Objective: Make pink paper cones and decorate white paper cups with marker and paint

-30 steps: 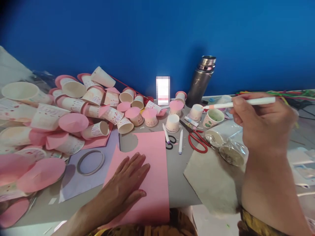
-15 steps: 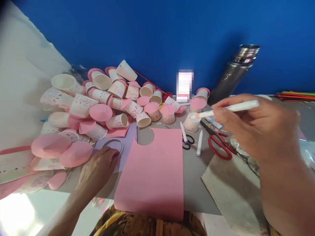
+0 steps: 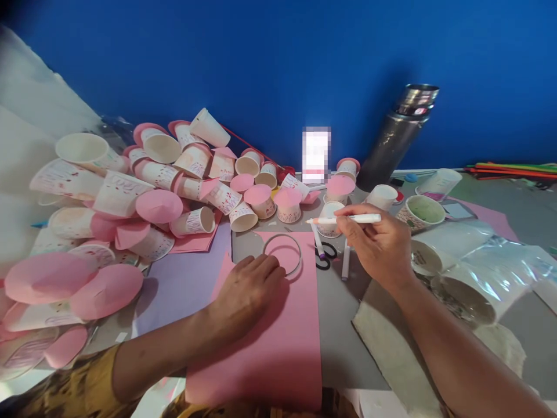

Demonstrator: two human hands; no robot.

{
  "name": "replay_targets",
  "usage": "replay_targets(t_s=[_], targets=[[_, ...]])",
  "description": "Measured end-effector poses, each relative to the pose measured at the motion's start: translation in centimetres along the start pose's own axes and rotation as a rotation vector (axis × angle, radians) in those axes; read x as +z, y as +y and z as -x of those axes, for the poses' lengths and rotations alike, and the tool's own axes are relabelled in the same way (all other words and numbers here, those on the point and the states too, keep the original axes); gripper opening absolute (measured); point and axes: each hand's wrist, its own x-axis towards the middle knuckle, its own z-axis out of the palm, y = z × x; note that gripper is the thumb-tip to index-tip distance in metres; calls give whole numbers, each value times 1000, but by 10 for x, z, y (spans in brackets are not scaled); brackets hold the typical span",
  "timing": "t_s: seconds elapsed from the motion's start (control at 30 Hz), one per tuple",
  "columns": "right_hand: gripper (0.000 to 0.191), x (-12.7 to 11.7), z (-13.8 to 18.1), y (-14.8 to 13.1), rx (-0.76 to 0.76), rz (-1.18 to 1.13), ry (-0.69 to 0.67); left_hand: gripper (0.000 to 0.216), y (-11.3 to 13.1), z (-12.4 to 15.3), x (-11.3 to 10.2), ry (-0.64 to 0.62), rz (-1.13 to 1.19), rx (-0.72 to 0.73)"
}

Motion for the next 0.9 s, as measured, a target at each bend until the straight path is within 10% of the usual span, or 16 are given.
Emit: replay_targets(t_s=[0.47, 0.9], targets=[[17, 4, 4, 8, -69, 202, -150, 15, 12, 24, 38, 11, 56, -68], [32, 24, 14, 29, -640, 691, -448, 9, -4, 27, 46, 213, 41, -59]])
